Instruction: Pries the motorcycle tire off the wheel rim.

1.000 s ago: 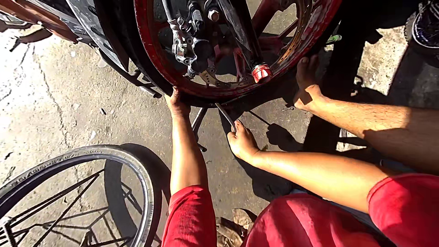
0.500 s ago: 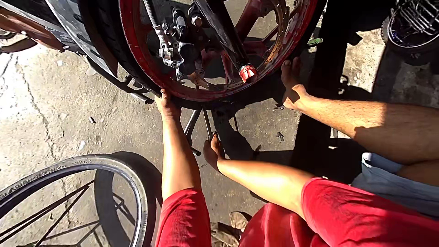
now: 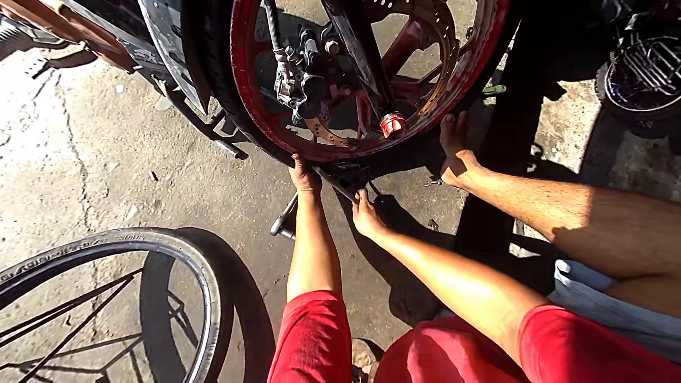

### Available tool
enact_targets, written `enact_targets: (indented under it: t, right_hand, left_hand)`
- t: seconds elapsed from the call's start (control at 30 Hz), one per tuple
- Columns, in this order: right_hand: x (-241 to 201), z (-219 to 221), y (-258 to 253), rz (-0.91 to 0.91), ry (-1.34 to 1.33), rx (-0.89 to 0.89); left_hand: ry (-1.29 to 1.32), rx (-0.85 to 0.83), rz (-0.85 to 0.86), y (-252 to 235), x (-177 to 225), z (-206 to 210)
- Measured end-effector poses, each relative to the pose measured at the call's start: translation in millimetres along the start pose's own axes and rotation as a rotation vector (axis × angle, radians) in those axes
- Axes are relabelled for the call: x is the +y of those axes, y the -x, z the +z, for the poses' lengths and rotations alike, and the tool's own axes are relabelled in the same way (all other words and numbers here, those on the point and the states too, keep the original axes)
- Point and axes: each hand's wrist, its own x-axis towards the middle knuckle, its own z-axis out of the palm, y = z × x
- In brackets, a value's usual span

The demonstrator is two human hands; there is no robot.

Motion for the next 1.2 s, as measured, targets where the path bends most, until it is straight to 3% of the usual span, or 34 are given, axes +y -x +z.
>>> enact_targets:
  t: [0.2, 0.27, 0.33, 0.43, 0.53, 0.63, 0.77, 0.87, 0.93, 1.03, 1.2]
  right_hand:
    - [-0.4, -131.6, 5.6, -0.168, 0.333, 0.028]
    - [-12.3, -166.6, 3.7, -0.207, 0.551, 0.061]
    - [-28.6, -187.8, 0.8, -0.248, 0.713, 0.106]
    - [-52.0, -201.4, 0.3, -0.349, 0.741, 0.195]
    - [-79.0, -211.8, 4.3, -0.335, 0.782, 0.065]
    - [-87.2, -207.9, 1.2, -0.285, 0.783, 0.017]
    - [-79.4, -179.2, -6.2, -0.305, 0.787, 0.126]
    - [-87.3, -160.8, 22.1, -0.155, 0.804, -0.056]
    - [-81.9, -157.4, 30.1, 0.02, 0.55, -0.225]
    - [-52.7, -126.6, 32.9, 0.14, 0.0, -0.199]
    - [-26.8, -75.4, 50.6, 0.082, -0.1, -0.042]
  left_hand:
    - [-0.027, 0.019, 0.023, -4.0, -6.7, -3.4]
    - [-0.048, 0.017, 0.023, -4.5, -6.1, -4.1]
    - [-0.06, 0.009, 0.024, -5.0, -5.6, -4.0]
    - [-0.098, -0.027, 0.02, -1.5, -1.5, -3.0]
    - [-0.118, -0.048, 0.013, 1.1, 1.7, -2.2]
    - [-0.106, -0.045, 0.014, 2.1, 2.4, -3.0]
    - [-0.098, -0.012, 0.019, 2.8, 2.1, 0.6]
    - [-0.094, -0.014, 0.022, 0.7, 1.7, 0.1]
    - [-0.052, -0.033, 0.029, 2.8, -1.5, -1.7]
    - [0.024, -0.041, 0.044, 5.2, -2.3, 2.8]
    - [0.075, -0.052, 0.041, 5.0, -5.8, 7.2]
